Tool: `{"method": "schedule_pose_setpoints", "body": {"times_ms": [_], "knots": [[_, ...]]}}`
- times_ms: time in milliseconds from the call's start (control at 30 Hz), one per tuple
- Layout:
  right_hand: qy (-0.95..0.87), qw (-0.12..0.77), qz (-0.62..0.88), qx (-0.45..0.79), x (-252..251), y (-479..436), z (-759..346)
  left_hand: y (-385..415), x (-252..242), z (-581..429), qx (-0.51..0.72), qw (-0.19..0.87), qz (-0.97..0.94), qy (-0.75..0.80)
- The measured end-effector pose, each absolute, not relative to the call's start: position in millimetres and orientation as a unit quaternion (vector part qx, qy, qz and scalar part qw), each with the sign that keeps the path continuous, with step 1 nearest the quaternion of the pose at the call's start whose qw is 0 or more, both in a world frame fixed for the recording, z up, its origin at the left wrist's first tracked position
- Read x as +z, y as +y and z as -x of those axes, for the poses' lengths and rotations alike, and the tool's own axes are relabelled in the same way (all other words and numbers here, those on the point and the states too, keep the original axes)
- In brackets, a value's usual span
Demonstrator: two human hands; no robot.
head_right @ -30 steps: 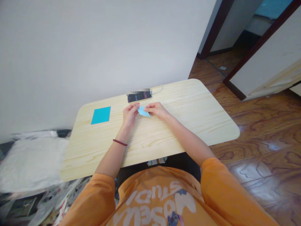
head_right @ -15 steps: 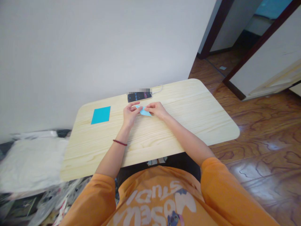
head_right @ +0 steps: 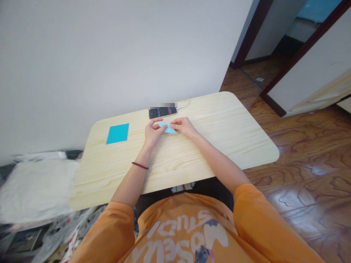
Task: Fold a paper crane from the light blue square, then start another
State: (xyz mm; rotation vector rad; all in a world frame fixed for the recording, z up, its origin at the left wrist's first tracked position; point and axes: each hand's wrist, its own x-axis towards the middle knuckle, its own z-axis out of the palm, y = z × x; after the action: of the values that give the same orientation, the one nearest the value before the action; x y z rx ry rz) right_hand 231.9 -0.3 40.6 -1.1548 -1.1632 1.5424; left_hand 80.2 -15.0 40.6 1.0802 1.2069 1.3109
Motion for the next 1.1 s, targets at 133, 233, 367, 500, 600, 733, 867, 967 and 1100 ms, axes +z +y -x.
{"method": "schedule_pose_setpoints", "body": {"times_ms": [133, 233, 367, 500, 600, 733, 867, 967, 1100], "knots": [[-0.469, 0.445, 0.473, 0.599, 44.0, -2.4, -231.2, -15.0, 39.4, -81.4, 0.542, 0.5, -0.443, 0.51], [-0.464, 0.46, 0.471, 0.593, 45.3, -3.1, -230.4, -13.9, 38.4, -82.1, 0.549, 0.499, -0.432, 0.513], [-0.448, 0.462, 0.467, 0.606, 44.4, -1.7, -230.7, -12.7, 38.9, -82.6, 0.56, 0.511, -0.41, 0.508], [-0.437, 0.457, 0.461, 0.622, 43.6, -0.2, -231.9, -11.8, 38.8, -82.8, 0.57, 0.526, -0.39, 0.497], [-0.438, 0.46, 0.455, 0.624, 43.5, -0.1, -232.7, -11.3, 38.0, -82.8, 0.576, 0.524, -0.39, 0.492], [-0.459, 0.472, 0.481, 0.579, 44.1, -0.6, -233.2, -10.8, 36.4, -81.5, 0.572, 0.495, -0.423, 0.499], [-0.501, 0.47, 0.499, 0.528, 45.9, -2.1, -233.6, -9.3, 32.5, -78.7, 0.541, 0.464, -0.483, 0.509], [-0.525, 0.463, 0.484, 0.525, 47.1, -2.6, -234.4, -7.9, 30.7, -76.3, 0.523, 0.454, -0.513, 0.507], [-0.527, 0.459, 0.477, 0.533, 47.5, -0.8, -236.5, -7.7, 34.5, -73.0, 0.51, 0.487, -0.503, 0.5]]}}
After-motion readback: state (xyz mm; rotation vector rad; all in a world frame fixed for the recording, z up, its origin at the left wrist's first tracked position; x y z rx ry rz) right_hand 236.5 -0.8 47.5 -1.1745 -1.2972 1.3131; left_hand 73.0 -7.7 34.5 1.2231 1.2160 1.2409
